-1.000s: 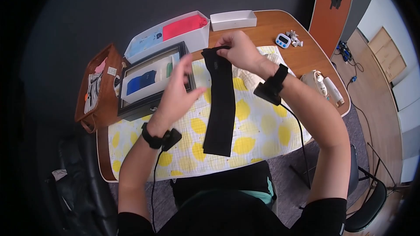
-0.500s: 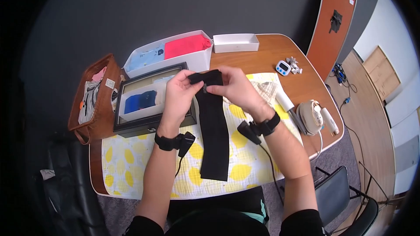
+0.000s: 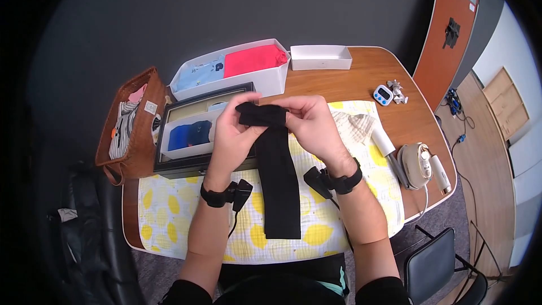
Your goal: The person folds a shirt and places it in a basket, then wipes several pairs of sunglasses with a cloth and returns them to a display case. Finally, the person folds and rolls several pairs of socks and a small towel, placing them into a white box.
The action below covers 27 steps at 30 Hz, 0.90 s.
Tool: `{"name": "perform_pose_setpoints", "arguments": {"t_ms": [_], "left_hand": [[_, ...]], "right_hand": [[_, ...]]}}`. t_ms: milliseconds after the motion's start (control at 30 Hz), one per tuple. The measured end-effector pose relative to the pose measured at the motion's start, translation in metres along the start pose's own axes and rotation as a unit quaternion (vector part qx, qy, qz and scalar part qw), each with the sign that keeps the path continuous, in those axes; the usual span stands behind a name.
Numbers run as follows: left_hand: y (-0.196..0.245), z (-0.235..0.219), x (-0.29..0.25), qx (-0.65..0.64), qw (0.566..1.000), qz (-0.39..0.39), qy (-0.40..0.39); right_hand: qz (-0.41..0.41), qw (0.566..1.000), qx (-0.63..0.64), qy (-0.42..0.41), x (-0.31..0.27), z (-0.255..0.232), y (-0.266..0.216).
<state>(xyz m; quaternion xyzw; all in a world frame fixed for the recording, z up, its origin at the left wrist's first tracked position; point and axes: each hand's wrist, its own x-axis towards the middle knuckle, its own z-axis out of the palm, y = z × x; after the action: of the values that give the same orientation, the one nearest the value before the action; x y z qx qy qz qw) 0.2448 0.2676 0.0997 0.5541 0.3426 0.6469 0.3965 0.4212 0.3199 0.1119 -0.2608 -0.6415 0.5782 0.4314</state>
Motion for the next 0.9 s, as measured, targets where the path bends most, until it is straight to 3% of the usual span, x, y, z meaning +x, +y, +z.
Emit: {"name": "perform_pose_setpoints", "arguments": {"t_ms": [33, 100, 133, 267, 333, 433, 500, 633, 733, 900], "left_hand": [[-0.005, -0.008, 0.002, 0.044, 0.999, -0.004, -0.032], [-0.015, -0.016, 0.002, 0.008, 0.999, -0.015, -0.031], [-0.016, -0.016, 0.002, -0.029, 0.999, -0.023, -0.028], [-0.016, -0.017, 0.001, 0.051, 0.998, 0.043, -0.022], [-0.015, -0.017, 0.002, 0.048, 0.998, 0.032, -0.024], [-0.013, -0.013, 0.003, 0.056, 0.997, 0.032, -0.036], [-0.015, -0.007, 0.002, 0.039, 0.999, 0.014, -0.011], [-0.024, -0.002, 0.002, -0.066, 0.994, 0.040, 0.078], [-0.025, -0.009, 0.003, 0.018, 0.992, 0.090, 0.091], [-0.016, -0.006, 0.005, -0.003, 0.992, 0.061, 0.106]], "right_hand": [[0.001, 1.000, 0.001, 0.001, 0.000, 0.001, -0.001], [-0.085, 0.996, 0.030, 0.014, 0.000, 0.002, 0.000], [-0.083, 0.996, 0.031, 0.016, -0.001, 0.003, 0.002], [-0.094, 0.995, 0.033, 0.003, 0.002, 0.000, 0.008], [-0.101, 0.994, 0.032, 0.000, 0.003, -0.002, 0.009], [-0.106, 0.994, 0.002, -0.018, 0.002, -0.002, 0.008], [-0.167, 0.977, -0.130, 0.005, 0.002, 0.000, 0.011], [-0.108, 0.992, -0.055, 0.031, 0.003, 0.000, 0.025], [-0.100, 0.994, -0.040, 0.027, 0.006, 0.000, 0.026], [-0.053, 0.998, 0.015, 0.018, 0.006, 0.004, 0.019]]}}
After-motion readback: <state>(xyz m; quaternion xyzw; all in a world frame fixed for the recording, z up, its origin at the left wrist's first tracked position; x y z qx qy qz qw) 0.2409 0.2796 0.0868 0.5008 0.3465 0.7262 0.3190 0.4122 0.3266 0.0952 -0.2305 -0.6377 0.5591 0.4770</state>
